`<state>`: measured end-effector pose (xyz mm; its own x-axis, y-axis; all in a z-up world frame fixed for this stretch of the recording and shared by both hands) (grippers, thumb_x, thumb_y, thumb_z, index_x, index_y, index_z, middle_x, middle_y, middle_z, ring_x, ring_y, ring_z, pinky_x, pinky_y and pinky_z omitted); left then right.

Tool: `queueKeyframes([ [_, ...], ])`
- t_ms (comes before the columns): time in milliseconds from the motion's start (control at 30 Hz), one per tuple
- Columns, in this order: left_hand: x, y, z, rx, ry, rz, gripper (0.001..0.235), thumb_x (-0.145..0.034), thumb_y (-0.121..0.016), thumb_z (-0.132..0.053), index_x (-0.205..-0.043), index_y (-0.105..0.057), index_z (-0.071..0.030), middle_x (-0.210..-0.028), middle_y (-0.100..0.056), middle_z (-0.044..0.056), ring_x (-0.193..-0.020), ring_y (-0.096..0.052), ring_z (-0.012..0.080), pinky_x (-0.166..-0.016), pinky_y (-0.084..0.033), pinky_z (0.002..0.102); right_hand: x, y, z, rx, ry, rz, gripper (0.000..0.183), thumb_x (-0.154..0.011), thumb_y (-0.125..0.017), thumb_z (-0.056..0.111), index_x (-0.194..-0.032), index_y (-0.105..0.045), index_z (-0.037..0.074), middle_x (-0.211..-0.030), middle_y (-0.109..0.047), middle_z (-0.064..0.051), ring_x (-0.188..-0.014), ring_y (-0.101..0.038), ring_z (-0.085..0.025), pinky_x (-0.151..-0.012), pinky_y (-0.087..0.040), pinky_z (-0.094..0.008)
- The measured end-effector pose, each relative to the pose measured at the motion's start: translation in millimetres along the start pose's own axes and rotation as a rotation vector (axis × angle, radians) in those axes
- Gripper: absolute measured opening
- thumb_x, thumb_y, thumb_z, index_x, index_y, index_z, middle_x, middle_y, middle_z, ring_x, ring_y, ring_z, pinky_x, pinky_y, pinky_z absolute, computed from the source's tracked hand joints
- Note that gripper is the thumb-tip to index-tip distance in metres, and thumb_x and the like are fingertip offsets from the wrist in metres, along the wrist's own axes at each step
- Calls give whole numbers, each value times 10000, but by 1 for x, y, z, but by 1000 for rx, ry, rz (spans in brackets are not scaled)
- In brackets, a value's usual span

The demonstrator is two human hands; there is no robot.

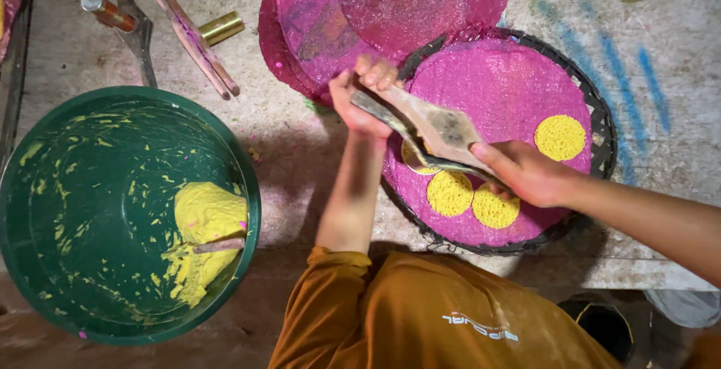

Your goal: The person scoops yellow dough from a green bowl and presses it into a circular mold on a pink tray, repeating the process to form multiple round yellow discs. The person uses a wooden-handled press tool to compact the dough and then removes the finished discs to place them on a tray.

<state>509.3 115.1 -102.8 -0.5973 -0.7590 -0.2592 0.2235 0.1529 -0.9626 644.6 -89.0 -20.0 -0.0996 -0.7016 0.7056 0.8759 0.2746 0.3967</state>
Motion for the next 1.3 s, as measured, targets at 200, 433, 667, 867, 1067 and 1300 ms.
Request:
queueKeyframes([
  [200,-15,7,14,-3,-15,9,227,-946,-491,-390,-937,-524,-166,-852,-509,-22,-868,-505,164,-885,-481,392,5,23,1,129,17,-117,703,-981,-342,634,-1017,-688,23,-630,-608,-71,-569,-610,-190,-582,-523,-386],
  [433,-22,0,7,-31,40,14,209,-922,-507,-373,-905,-523,-165,-825,-490,-19,-829,-482,167,-846,-452,370,-7,16,-11,87,25,-112,691,-988,-348,605,-1046,-725,29,-646,-635,-87,-602,-634,-207,-616,-546,-396],
  [667,-32,-48,-10,-322,-29,142,268,-977,-483,-370,-945,-555,-114,-950,-527,47,-901,-483,188,-883,-441,362,-10,19,1,32,394,-299,554,-1020,-466,498,-1229,-665,25,-787,-648,-75,-755,-591,-158,-681,-502,-367],
  [867,28,-38,2,-1651,385,0,547,-832,-697,-286,-1292,-536,-38,-1320,-563,161,-1212,-527,285,-1076,-433,422,8,14,-49,-571,554,-214,729,-946,-574,646,-1299,-600,9,-917,-616,-56,-793,-568,-128,-672,-469,-312],
  [1067,85,-41,36,-2275,311,550,1067,-671,-892,-229,-1553,-331,-16,-1470,-458,224,-1339,-429,387,-1134,-325,497,28,25,-83,-770,676,-310,864,-921,-582,783,-1237,-583,-21,-978,-607,-69,-841,-558,-147,-733,-457,-305],
  [1300,48,-28,32,-2305,434,450,1146,-700,-914,-324,-1601,-253,-68,-1447,-502,175,-1329,-441,365,-1090,-314,505,34,31,-128,-857,646,-416,852,-936,-563,804,-1201,-580,-5,-925,-602,-80,-822,-549,-176,-703,-405,-322],
])
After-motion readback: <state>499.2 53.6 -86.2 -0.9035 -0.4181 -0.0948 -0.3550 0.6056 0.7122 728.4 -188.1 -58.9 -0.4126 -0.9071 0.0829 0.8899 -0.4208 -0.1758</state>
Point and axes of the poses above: each hand's wrist, its own x-axis away from the middle knuckle, its own y-axis out of the back of the hand, z = x × y, the point moved 6 cm from there along -x, towards the middle knuckle
